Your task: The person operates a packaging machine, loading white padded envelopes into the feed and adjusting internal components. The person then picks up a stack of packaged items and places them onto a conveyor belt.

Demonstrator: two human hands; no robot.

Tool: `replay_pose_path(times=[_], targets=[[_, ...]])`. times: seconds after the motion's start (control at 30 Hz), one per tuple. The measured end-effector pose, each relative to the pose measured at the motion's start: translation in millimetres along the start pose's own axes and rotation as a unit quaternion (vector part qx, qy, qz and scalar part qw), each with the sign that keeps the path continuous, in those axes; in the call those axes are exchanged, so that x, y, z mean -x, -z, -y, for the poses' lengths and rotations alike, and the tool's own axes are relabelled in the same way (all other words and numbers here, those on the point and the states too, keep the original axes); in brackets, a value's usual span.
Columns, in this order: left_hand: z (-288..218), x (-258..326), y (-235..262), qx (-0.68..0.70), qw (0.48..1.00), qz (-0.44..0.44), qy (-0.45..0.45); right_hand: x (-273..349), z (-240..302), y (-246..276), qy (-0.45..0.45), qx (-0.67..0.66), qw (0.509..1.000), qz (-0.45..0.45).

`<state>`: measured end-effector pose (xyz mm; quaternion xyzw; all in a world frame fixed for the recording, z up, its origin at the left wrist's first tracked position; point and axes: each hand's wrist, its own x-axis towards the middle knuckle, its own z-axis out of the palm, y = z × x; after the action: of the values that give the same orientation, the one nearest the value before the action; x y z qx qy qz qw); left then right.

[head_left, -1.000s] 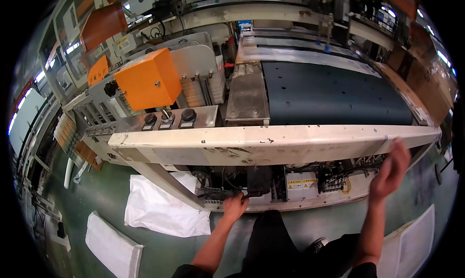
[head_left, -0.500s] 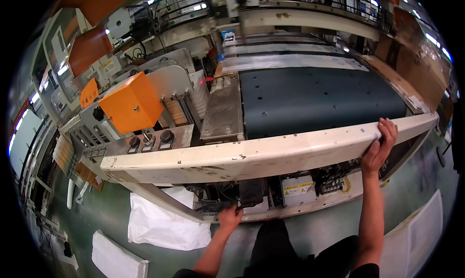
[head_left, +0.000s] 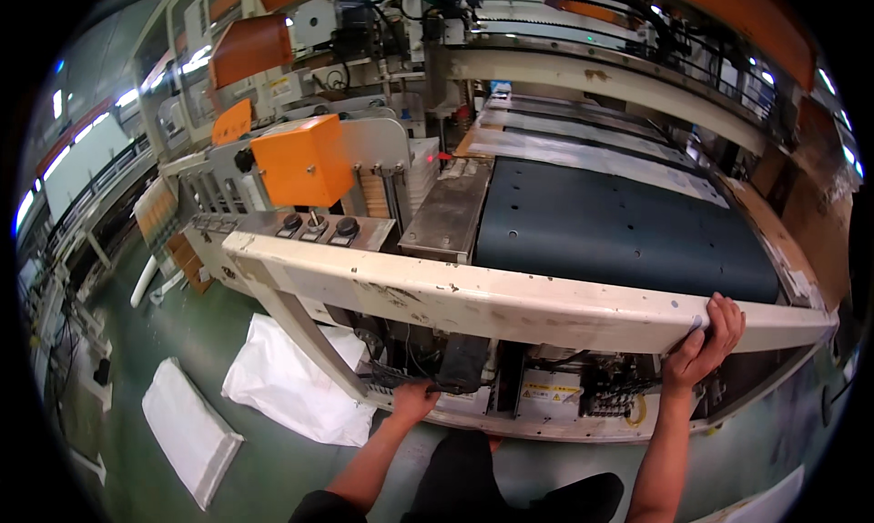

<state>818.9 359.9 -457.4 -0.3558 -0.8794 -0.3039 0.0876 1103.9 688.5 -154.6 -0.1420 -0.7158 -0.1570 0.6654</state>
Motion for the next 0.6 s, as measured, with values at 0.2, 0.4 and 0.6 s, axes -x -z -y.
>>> replay_pose_path(times=[0.2,0.4,0.6], targets=[[4.8,-3.0,-6.9,-0.039,0.999,-0.006,0.015,-4.3,1.0,8.8,-0.014,-0.039,0.999,0.013],[6.2,-5.9,-6.5,-0.054,0.998,0.003,0.031,-8.4,3.8,17.3,-0.043,-0.083,0.995,0.033],[6.1,-1.9,-3.3,-0.047,0.997,0.026,0.058,-9.9,3.0,13.4,-0.043,-0.093,0.994,0.026]])
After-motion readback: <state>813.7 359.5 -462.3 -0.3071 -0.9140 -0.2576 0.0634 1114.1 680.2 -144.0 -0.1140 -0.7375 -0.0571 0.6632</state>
